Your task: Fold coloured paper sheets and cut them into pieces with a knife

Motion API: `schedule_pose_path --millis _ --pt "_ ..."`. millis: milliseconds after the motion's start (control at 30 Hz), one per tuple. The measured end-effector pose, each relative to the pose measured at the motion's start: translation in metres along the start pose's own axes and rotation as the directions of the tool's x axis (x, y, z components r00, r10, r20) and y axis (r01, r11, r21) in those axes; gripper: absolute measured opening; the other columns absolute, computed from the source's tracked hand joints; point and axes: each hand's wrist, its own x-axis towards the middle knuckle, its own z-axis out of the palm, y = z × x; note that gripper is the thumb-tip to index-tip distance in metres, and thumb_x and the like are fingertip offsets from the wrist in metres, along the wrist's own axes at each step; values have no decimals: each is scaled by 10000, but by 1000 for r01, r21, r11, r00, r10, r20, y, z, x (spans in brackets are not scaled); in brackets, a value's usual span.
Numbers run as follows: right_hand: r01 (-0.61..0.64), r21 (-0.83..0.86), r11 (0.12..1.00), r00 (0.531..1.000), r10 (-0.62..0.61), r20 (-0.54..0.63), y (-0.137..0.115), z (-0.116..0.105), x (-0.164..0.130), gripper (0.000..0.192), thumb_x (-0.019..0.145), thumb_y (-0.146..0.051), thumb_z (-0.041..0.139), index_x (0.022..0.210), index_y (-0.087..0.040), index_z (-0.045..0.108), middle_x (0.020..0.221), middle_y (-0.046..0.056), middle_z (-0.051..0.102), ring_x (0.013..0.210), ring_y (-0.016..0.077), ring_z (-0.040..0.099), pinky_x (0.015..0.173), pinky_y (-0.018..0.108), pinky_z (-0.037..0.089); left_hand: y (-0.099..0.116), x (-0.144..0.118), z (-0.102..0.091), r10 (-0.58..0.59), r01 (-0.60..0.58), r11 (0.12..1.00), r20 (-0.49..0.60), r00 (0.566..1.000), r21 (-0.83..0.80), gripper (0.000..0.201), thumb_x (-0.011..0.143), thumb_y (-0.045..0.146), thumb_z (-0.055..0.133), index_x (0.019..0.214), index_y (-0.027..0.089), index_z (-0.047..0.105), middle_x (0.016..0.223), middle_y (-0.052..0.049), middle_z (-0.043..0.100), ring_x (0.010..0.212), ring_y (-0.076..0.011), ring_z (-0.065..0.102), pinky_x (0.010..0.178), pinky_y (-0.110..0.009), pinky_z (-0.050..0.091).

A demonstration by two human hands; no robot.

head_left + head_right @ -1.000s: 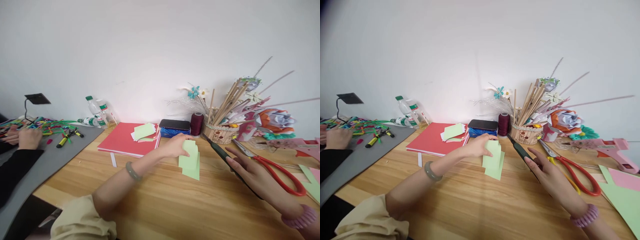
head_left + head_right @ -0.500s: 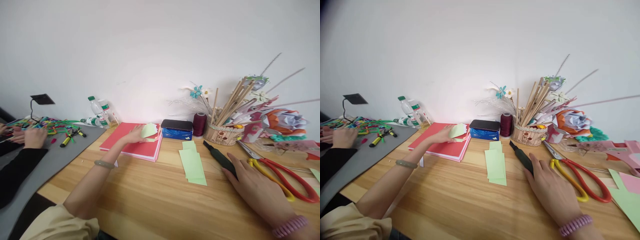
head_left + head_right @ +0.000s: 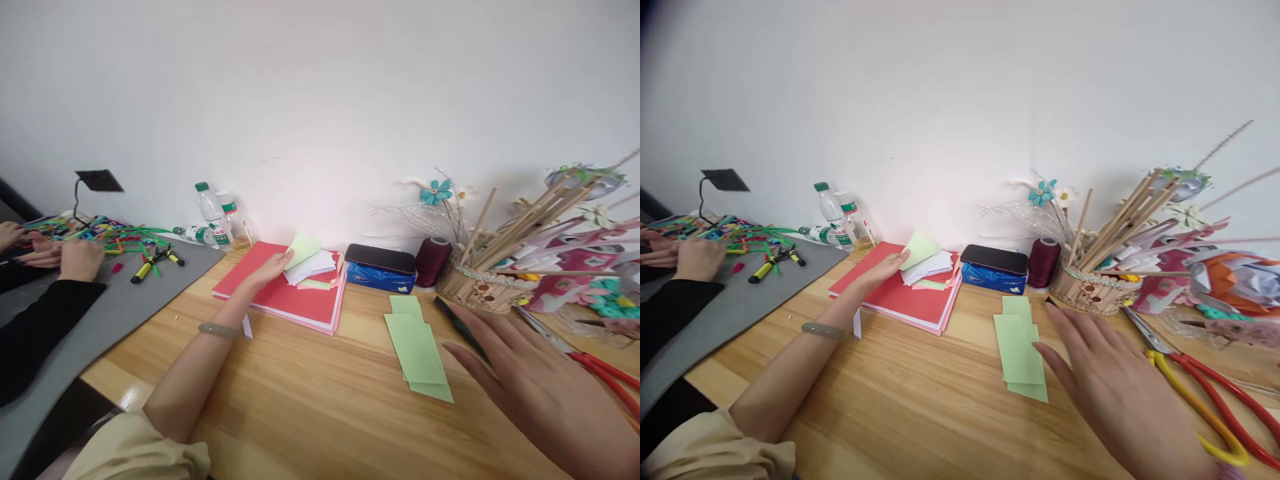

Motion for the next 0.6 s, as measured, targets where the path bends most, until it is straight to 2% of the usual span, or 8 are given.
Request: schedule_pose_path --millis 67,133,233,333,400,500,600 --pt "79 111 991 996 -83 33 -17 -4 40 473 908 -412 310 1257 -133 465 1155 161 583 1035 299 541 854 474 445 -6 4 0 -17 11 996 -65 998 -85 425 802 522 521 845 128 675 939 -119 692 1023 -277 567 874 -318 420" --pt "171 192 966 973 -196 122 -35 1 86 415 910 -307 324 1217 -100 511 1160 182 578 1034 280 544 856 463 451 -13 8 1 -33 12 987 -126 991 -163 422 808 515 523 845 120 668 919 -133 693 1022 -273 573 866 -318 428" --pt "281 243 928 925 -329 189 -61 23 154 344 895 -228 404 1202 -132 526 1201 149 554 1092 238 509 890 407 436 -24 14 1 -37 -23 965 -221 975 -261 434 812 519 524 896 113 651 929 -134 689 1026 -264 576 864 -321 433" --pt "357 280 891 856 -432 285 -79 52 207 358 857 -340 530 1181 -187 516 1228 84 518 1051 221 528 862 460 439 -32 19 3 -28 -69 943 -282 959 -326 467 811 537 518 948 106 635 944 -129 684 998 -257 592 849 -326 441" --pt "377 298 877 797 -471 378 -86 70 230 358 853 -352 536 1172 -188 518 1204 79 527 1010 208 545 829 440 460 -35 21 4 -29 -84 931 -301 953 -356 481 814 545 509 946 99 632 942 -131 682 969 -254 603 831 -326 449" --pt "360 295 885 704 -465 537 -90 89 249 340 856 -352 534 1146 -176 529 1133 71 561 928 184 574 766 398 490 -36 24 5 -48 -83 917 -315 948 -389 462 820 524 513 917 89 635 940 -135 680 950 -255 607 822 -325 453" --pt "346 273 898 656 -439 614 -91 99 258 339 856 -354 534 1142 -173 530 1122 69 565 917 181 577 758 394 492 -35 25 6 -67 -75 904 -312 948 -422 439 832 499 514 904 84 636 936 -134 680 950 -254 607 825 -325 454"
